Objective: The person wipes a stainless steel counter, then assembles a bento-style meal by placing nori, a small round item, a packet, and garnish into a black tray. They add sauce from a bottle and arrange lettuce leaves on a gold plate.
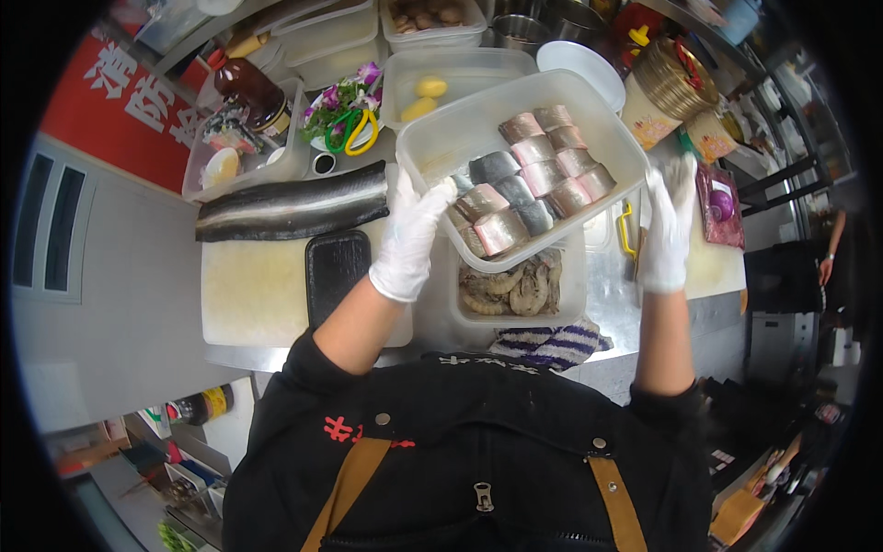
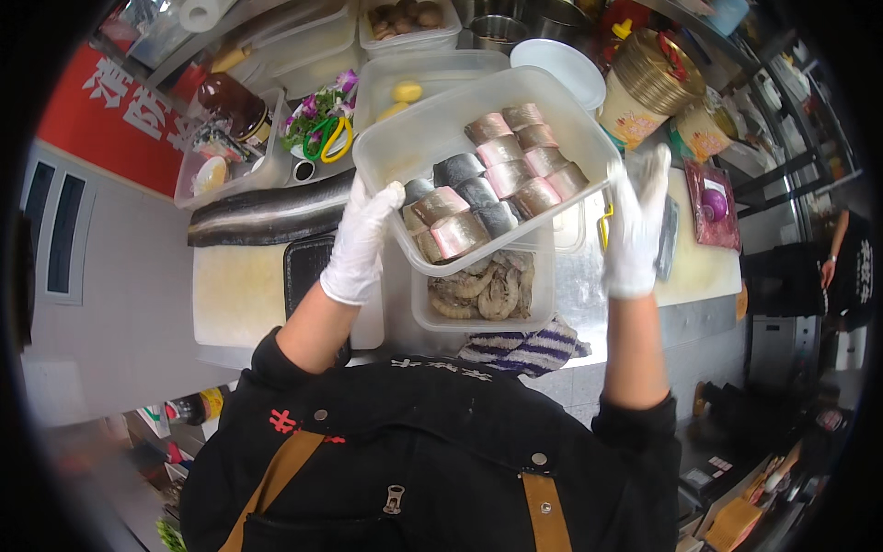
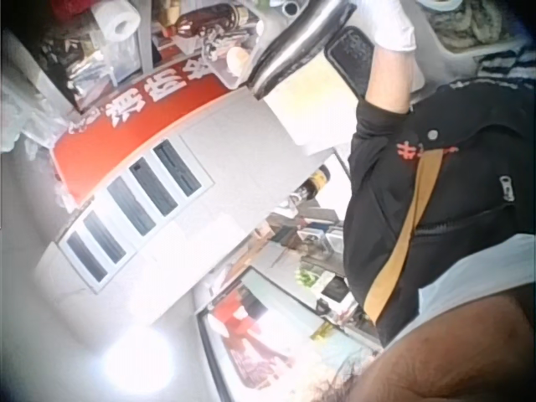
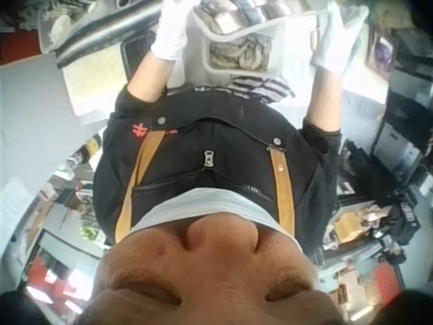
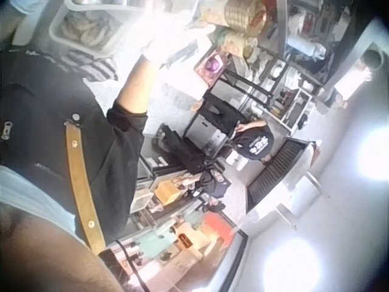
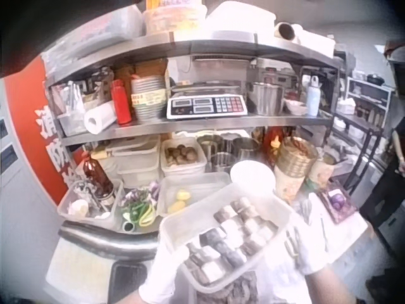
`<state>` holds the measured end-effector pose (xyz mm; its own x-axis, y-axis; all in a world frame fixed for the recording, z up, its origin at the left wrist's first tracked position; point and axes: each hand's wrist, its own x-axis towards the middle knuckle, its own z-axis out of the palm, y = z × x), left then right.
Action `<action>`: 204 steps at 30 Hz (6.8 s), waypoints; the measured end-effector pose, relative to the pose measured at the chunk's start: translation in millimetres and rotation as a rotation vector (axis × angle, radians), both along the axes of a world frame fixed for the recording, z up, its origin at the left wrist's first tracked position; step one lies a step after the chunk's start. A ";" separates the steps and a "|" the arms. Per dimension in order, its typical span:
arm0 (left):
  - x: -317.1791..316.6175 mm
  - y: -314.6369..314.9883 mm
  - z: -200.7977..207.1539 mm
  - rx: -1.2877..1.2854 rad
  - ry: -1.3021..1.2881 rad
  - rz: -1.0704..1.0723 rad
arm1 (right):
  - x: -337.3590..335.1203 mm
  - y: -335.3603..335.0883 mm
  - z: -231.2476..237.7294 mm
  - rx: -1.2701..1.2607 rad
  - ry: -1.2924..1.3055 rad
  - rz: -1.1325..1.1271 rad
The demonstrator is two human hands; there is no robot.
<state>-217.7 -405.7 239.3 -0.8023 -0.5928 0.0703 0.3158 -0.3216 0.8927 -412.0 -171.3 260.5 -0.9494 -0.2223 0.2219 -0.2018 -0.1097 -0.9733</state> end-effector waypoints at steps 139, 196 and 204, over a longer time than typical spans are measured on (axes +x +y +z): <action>228.3 -156.7 -119.4 -1.230 -0.488 -0.072 | 309.6 -186.1 -125.0 0.728 0.306 0.510; 274.2 -161.4 -155.1 -1.341 -0.784 0.033 | 328.9 -234.8 -136.6 1.164 0.799 0.494; 271.5 -159.5 -154.3 -1.356 -0.855 0.013 | 331.4 -247.0 -131.2 1.344 0.758 0.670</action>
